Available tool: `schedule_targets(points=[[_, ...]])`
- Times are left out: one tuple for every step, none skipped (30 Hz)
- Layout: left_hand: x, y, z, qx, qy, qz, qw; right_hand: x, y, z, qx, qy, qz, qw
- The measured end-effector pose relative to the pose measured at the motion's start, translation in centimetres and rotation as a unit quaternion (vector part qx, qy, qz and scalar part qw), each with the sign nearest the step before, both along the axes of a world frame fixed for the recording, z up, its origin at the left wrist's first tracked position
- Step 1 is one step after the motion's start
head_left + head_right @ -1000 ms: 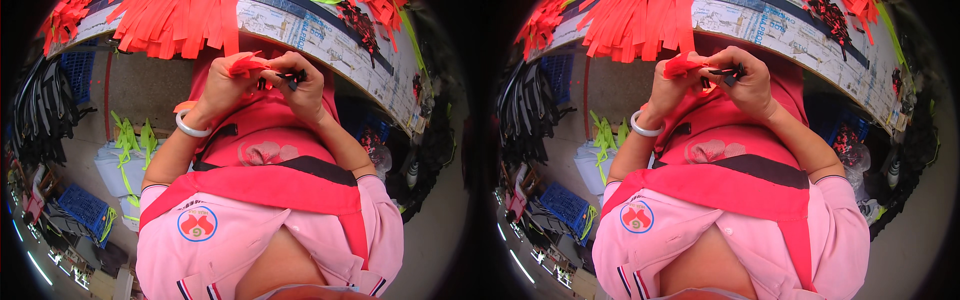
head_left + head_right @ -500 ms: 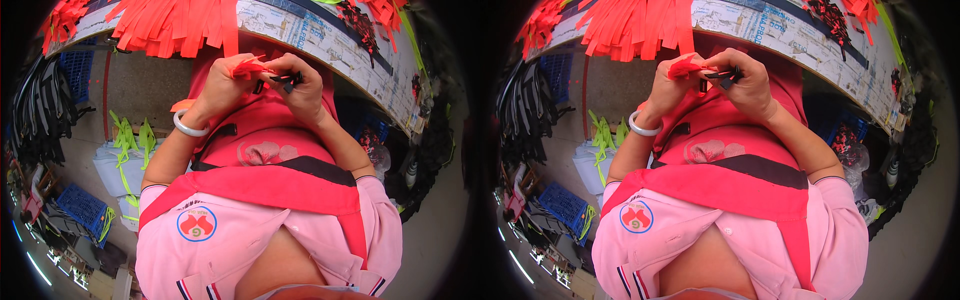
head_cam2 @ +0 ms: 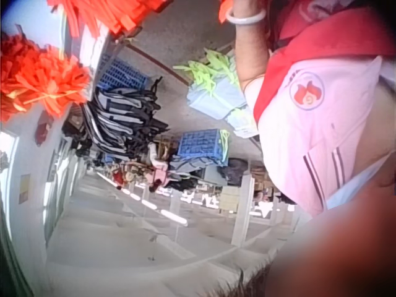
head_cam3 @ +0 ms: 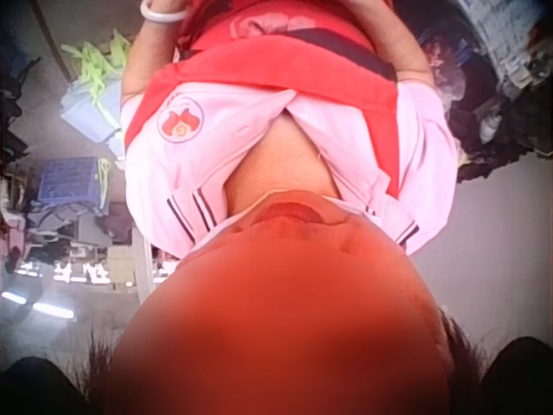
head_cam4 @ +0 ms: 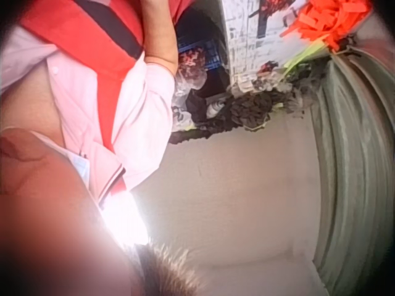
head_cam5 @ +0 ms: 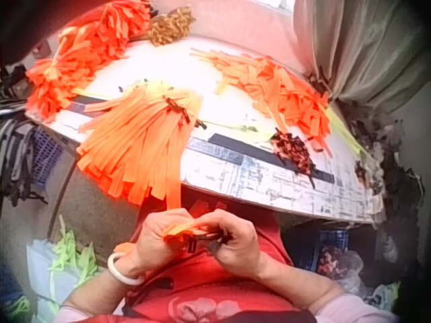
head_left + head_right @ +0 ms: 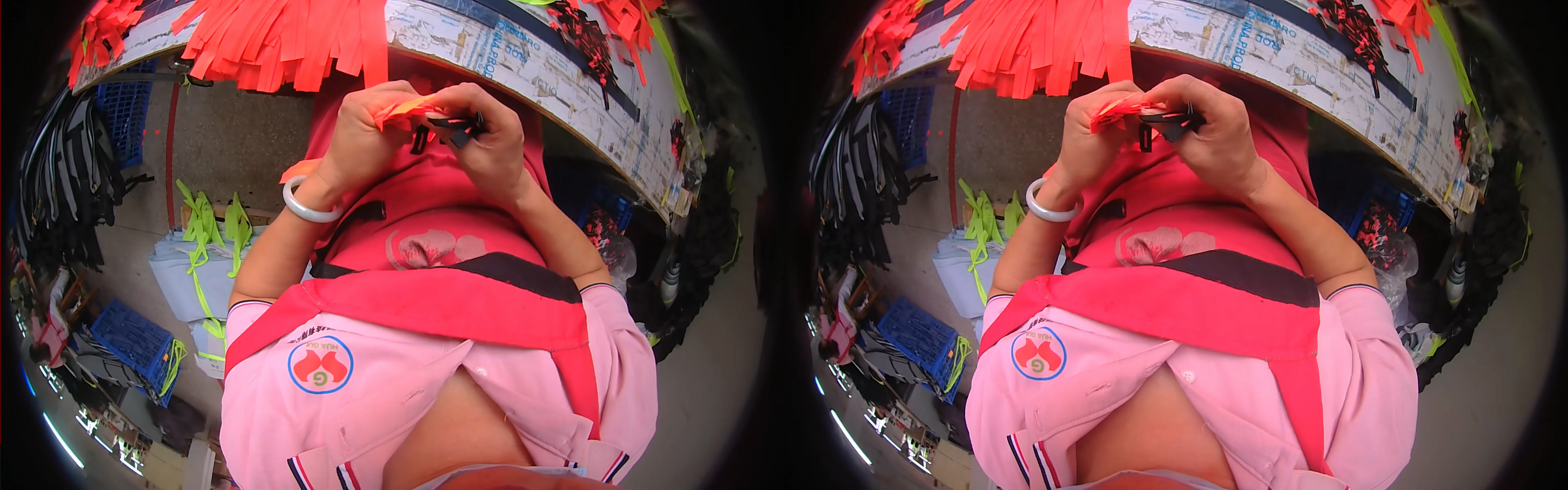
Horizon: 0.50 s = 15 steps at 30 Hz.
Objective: Attaching black clips to red fabric strips at a workbench.
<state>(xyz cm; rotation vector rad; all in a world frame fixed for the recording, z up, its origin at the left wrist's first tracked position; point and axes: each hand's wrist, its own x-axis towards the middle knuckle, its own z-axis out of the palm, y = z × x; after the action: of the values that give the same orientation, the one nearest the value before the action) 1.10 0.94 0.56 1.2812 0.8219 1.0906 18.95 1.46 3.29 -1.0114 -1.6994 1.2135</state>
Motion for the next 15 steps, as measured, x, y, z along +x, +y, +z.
schedule_targets(points=[[0.4, -0.2, -0.5, 0.032, 0.011, 0.017, 0.999, 0.1, 0.0, -0.3, 0.001, -0.002, 0.0, 1.0], [0.6, -0.2, -0.8, 0.064, 0.022, 0.035, 0.997, 0.1, 0.0, -0.6, 0.001, -0.002, -0.001, 1.0], [0.6, -0.2, -0.9, 0.064, 0.022, 0.034, 0.997, 0.1, 0.0, -0.7, 0.005, 0.001, -0.002, 1.0], [0.6, -0.3, -0.8, 0.054, 0.02, 0.037, 0.998, 0.1, 0.0, -0.8, 0.01, 0.004, -0.002, 1.0], [0.7, -0.3, -0.6, 0.044, 0.017, 0.039, 0.998, 0.1, 0.0, -0.6, 0.009, 0.004, -0.003, 1.0], [0.6, -0.2, -0.2, 0.043, 0.017, 0.038, 0.998, 0.1, 0.1, -0.3, -0.004, -0.002, -0.005, 1.0], [0.5, 0.0, 0.2, 0.003, -0.005, 0.033, 0.999, 0.2, 0.1, 0.0, -0.017, -0.008, -0.007, 1.0], [0.4, 0.2, 0.6, -0.037, -0.027, 0.029, 0.999, 0.0, 0.1, 0.4, -0.017, -0.008, -0.007, 1.0], [0.2, 0.2, 0.5, -0.037, -0.026, 0.029, 0.999, -0.3, 0.1, 0.7, -0.01, 0.018, -0.007, 1.0], [0.0, 0.1, 0.4, -0.014, -0.015, 0.02, 1.0, -0.4, 0.0, 0.9, -0.003, 0.043, -0.006, 0.999], [-0.1, 0.1, 0.3, 0.01, -0.005, 0.008, 1.0, -0.3, 0.0, 0.7, -0.003, 0.043, -0.008, 0.999], [0.1, 0.0, 0.5, 0.013, 0.002, 0.016, 1.0, -0.3, 0.1, 0.3, -0.002, 0.043, -0.017, 0.999], [0.3, 0.0, 0.4, 0.012, 0.002, 0.014, 1.0, -0.2, 0.1, -0.2, -0.001, 0.042, -0.026, 0.999], [0.6, 0.0, 0.3, 0.027, 0.012, 0.024, 0.999, 0.0, 0.1, -0.7, -0.001, 0.042, -0.027, 0.999], [0.7, 0.0, 0.1, 0.042, 0.021, 0.034, 0.998, 0.2, 0.0, -1.3, -0.021, 0.041, -0.024, 0.999]])
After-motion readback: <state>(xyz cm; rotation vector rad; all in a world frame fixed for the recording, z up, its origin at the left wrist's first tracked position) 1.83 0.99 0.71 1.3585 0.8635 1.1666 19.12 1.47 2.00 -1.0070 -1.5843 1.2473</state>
